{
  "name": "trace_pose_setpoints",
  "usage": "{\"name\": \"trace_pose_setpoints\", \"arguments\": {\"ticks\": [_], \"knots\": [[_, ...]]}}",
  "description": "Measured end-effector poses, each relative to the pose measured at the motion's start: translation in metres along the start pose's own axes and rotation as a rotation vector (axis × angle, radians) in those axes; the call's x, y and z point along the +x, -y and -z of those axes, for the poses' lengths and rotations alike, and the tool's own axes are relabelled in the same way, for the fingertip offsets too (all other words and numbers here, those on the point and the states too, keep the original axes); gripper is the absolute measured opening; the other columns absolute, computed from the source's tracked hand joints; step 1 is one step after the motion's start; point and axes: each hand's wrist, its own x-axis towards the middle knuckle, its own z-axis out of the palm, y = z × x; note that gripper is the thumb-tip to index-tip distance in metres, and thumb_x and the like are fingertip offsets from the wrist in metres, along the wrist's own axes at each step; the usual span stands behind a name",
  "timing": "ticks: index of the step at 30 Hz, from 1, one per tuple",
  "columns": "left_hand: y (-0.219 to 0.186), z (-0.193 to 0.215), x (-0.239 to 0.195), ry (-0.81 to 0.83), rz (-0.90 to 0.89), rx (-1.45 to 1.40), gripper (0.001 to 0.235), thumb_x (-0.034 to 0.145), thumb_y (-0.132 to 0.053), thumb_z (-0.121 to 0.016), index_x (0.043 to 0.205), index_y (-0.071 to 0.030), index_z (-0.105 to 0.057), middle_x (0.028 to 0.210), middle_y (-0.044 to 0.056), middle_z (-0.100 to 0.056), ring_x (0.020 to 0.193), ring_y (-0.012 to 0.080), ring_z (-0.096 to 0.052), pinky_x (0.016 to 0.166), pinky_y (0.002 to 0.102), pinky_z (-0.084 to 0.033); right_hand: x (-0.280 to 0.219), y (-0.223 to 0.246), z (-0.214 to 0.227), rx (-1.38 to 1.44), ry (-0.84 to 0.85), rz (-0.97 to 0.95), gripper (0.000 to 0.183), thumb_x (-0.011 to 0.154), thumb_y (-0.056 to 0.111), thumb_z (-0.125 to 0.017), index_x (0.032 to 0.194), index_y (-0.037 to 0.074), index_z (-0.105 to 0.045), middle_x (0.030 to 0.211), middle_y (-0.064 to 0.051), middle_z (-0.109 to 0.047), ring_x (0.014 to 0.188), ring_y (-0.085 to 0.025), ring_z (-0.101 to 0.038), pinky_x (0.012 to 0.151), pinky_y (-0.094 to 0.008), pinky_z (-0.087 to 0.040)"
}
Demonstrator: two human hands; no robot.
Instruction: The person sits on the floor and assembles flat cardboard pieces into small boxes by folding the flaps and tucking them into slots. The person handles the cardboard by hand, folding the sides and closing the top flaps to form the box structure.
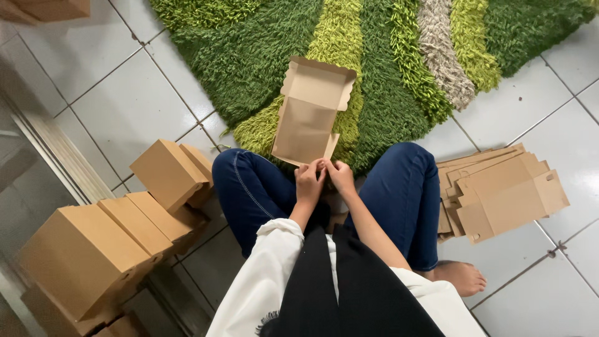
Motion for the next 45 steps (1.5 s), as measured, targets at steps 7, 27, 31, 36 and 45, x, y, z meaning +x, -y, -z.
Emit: {"name": "trace_pose_setpoints", "arguments": {"ticks": [7, 27, 31, 36, 45], "knots": [[-0.001, 0.004, -0.002, 0.016, -0.022, -0.009, 0.041, 0.081, -0.035, -0.070, 0.119, -0.020, -0.065, 0.079, -0.004, -0.069, 0.079, 0.0117, -0.055, 0.071, 0.028, -0.040, -0.010, 0.008, -0.003, 0.169, 0.045, -0.053, 0.049, 0.078, 0.060, -0.064, 0.064, 0.014, -0.062, 0.059, -0.007, -0.060, 0.049, -0.021, -0.059, 0.050, -0.030, -0.050], [-0.009, 0.022, -0.016, 0.344, -0.017, 0.010, 0.062, 0.083, -0.020, -0.056, 0.143, -0.013, -0.042, 0.093, 0.006, -0.064, 0.093, 0.0211, -0.049, 0.091, 0.039, -0.039, -0.080, 0.072, 0.023, -0.172, 0.040, 0.044, 0.052, 0.077, 0.044, -0.059, 0.083, -0.008, -0.067, 0.090, -0.029, -0.066, 0.099, -0.040, -0.062, 0.080, -0.050, -0.048], [-0.007, 0.015, -0.020, 0.321, -0.006, 0.015, 0.065, 0.081, -0.019, -0.055, 0.144, -0.013, -0.041, 0.096, 0.009, -0.064, 0.096, 0.0253, -0.051, 0.092, 0.042, -0.039, -0.076, 0.063, 0.021, -0.168, 0.015, 0.113, 0.053, 0.080, 0.043, -0.059, 0.080, -0.010, -0.066, 0.086, -0.029, -0.065, 0.097, -0.041, -0.062, 0.076, -0.051, -0.048], [-0.034, 0.046, -0.005, 0.348, 0.048, -0.191, 0.075, 0.074, -0.005, -0.050, 0.146, -0.014, -0.031, 0.122, 0.018, -0.056, 0.110, 0.0357, -0.051, 0.096, 0.047, -0.043, -0.066, 0.052, 0.019, -0.278, -0.033, 0.175, 0.047, 0.085, 0.034, -0.047, 0.080, -0.009, -0.065, 0.085, -0.029, -0.065, 0.093, -0.043, -0.063, 0.074, -0.051, -0.050], [-0.036, 0.046, -0.005, 0.398, -0.054, -0.016, 0.069, 0.072, -0.004, -0.052, 0.138, -0.015, -0.036, 0.120, 0.008, -0.046, 0.107, 0.0288, -0.050, 0.089, 0.040, -0.047, -0.070, 0.060, 0.036, -0.377, -0.124, 0.180, 0.048, 0.086, 0.033, -0.041, 0.079, -0.006, -0.067, 0.082, -0.027, -0.067, 0.088, -0.043, -0.065, 0.075, -0.051, -0.051]]}}
